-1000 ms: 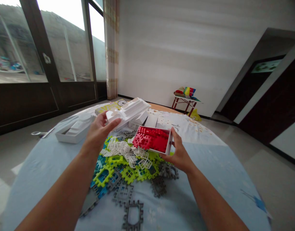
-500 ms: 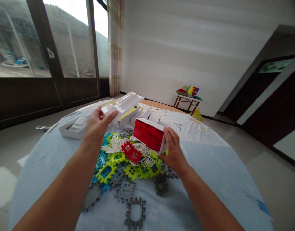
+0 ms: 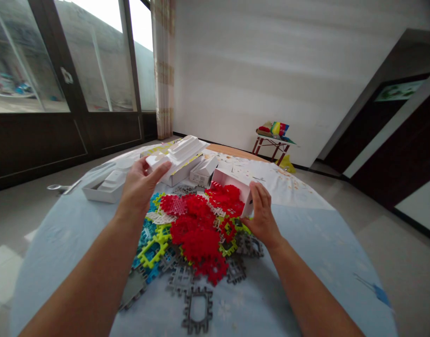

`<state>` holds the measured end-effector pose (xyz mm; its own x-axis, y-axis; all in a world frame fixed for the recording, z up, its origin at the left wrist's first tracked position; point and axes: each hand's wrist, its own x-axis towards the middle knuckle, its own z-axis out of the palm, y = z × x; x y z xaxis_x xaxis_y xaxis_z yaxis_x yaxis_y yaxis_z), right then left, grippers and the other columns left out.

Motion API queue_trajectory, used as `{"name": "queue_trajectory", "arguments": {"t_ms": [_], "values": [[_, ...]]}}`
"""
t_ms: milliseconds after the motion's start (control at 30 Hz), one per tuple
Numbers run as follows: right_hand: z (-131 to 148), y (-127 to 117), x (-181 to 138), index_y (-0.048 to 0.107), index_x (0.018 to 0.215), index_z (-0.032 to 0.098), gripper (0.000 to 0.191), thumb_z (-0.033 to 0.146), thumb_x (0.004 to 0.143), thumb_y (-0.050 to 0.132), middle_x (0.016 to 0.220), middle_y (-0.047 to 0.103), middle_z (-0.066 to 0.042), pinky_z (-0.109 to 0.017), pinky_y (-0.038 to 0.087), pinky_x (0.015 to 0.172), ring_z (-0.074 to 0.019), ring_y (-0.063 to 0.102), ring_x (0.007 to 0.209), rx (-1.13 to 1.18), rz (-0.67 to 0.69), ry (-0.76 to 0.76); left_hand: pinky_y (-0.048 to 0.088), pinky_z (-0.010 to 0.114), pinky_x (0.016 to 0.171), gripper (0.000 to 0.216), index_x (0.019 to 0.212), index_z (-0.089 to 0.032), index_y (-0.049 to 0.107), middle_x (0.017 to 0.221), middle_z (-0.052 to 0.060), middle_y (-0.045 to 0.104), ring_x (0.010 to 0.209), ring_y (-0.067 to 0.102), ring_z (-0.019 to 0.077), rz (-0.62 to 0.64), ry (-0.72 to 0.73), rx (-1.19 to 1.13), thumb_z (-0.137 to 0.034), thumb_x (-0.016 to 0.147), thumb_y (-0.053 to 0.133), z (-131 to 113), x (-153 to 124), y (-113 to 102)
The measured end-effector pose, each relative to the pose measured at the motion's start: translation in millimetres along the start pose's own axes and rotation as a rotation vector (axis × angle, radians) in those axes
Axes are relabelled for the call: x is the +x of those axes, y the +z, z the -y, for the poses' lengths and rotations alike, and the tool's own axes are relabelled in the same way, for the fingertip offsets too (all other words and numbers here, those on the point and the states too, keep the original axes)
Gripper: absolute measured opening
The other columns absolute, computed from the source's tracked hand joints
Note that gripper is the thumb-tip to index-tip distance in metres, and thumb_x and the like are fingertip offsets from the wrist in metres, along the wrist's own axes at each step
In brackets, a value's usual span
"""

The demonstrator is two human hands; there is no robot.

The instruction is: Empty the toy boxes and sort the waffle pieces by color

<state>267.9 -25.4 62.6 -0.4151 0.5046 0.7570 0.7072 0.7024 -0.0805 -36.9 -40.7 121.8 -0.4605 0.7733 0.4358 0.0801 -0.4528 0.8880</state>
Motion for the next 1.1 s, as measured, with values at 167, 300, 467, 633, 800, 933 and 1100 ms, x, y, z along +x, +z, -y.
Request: {"name": "queue_trajectory", "arguments": {"t_ms": [167, 300, 467, 633, 800, 933, 1100], "values": [[-5.7, -5.7, -3.3, 0.005, 0.144, 0.023, 0.088, 0.021, 0.074, 0.059, 0.144, 0.022, -0.010, -0.055, 0.026, 0.107, -0.0316, 0.018, 0.134, -0.022, -0.002, -0.053, 0.048, 0.039, 0.083, 0.061, 0.112, -0.017, 0.055, 0.107, 0.008, 0.062, 0.097, 0.057, 0.0254, -0.004, -0.012, 0.010, -0.043, 0.059, 0.070, -0.8, -0.2, 0.5], [-7.9, -11.2, -5.7, 0.007, 0.144, 0.025, 0.086, 0.020, 0.075, 0.058, 0.143, 0.024, -0.009, -0.055, 0.026, 0.107, -0.0319, 0.018, 0.134, -0.051, -0.033, -0.033, 0.048, 0.038, 0.082, 0.061, 0.111, -0.017, 0.055, 0.105, 0.008, 0.062, 0.095, 0.058, 0.0250, 0.000, -0.024, 0.003, -0.044, 0.059, 0.070, 0.6, 0.0, 0.8], [-9.7, -16.6, -5.1, 0.006, 0.144, 0.025, 0.088, 0.016, 0.073, 0.058, 0.143, 0.023, -0.010, -0.055, 0.025, 0.108, -0.0321, 0.018, 0.134, -0.062, -0.063, -0.019, 0.048, 0.038, 0.080, 0.064, 0.111, -0.015, 0.056, 0.102, 0.008, 0.063, 0.091, 0.059, 0.0247, 0.010, -0.029, 0.013, -0.047, 0.057, 0.071, 4.2, 0.2, 0.0], [-18.6, -18.7, -5.0, 0.006, 0.144, 0.025, 0.092, 0.015, 0.071, 0.061, 0.143, 0.022, -0.009, -0.054, 0.022, 0.109, -0.0315, 0.017, 0.134, -0.070, -0.044, 0.049, 0.047, 0.038, 0.082, 0.065, 0.112, -0.015, 0.055, 0.104, 0.010, 0.063, 0.092, 0.059, 0.0237, 0.038, -0.028, 0.014, -0.047, 0.058, 0.071, 5.5, 0.3, -0.1], [-26.6, -22.1, -4.7, 0.008, 0.143, 0.023, 0.096, 0.032, 0.069, 0.068, 0.142, 0.022, -0.012, -0.052, 0.023, 0.109, -0.0304, 0.019, 0.133, 0.036, -0.091, 0.225, 0.046, 0.039, 0.086, 0.062, 0.114, -0.016, 0.056, 0.107, 0.009, 0.063, 0.095, 0.059, 0.0239, 0.130, -0.045, 0.030, -0.045, 0.061, 0.069, 1.4, -3.6, 4.8], [-31.1, -18.2, -6.5, 0.009, 0.142, 0.024, 0.100, 0.039, 0.065, 0.072, 0.142, 0.022, -0.012, -0.049, 0.035, 0.102, -0.0291, 0.025, 0.131, 0.258, -0.037, 0.344, 0.042, 0.040, 0.092, 0.064, 0.119, -0.016, 0.054, 0.113, 0.010, 0.062, 0.102, 0.057, 0.0244, 0.242, -0.063, 0.100, -0.042, 0.062, 0.069, -5.4, -10.3, 10.2], [-27.3, -17.0, -6.9, 0.012, 0.142, 0.027, 0.103, 0.038, 0.061, 0.075, 0.145, 0.019, -0.011, -0.044, 0.037, 0.102, -0.0278, 0.025, 0.132, 0.476, 0.086, 0.389, 0.039, 0.044, 0.095, 0.068, 0.122, -0.019, 0.052, 0.120, 0.010, 0.059, 0.109, 0.053, 0.0267, 0.358, -0.023, 0.277, -0.043, 0.061, 0.070, -4.3, -15.3, 14.0]]}}
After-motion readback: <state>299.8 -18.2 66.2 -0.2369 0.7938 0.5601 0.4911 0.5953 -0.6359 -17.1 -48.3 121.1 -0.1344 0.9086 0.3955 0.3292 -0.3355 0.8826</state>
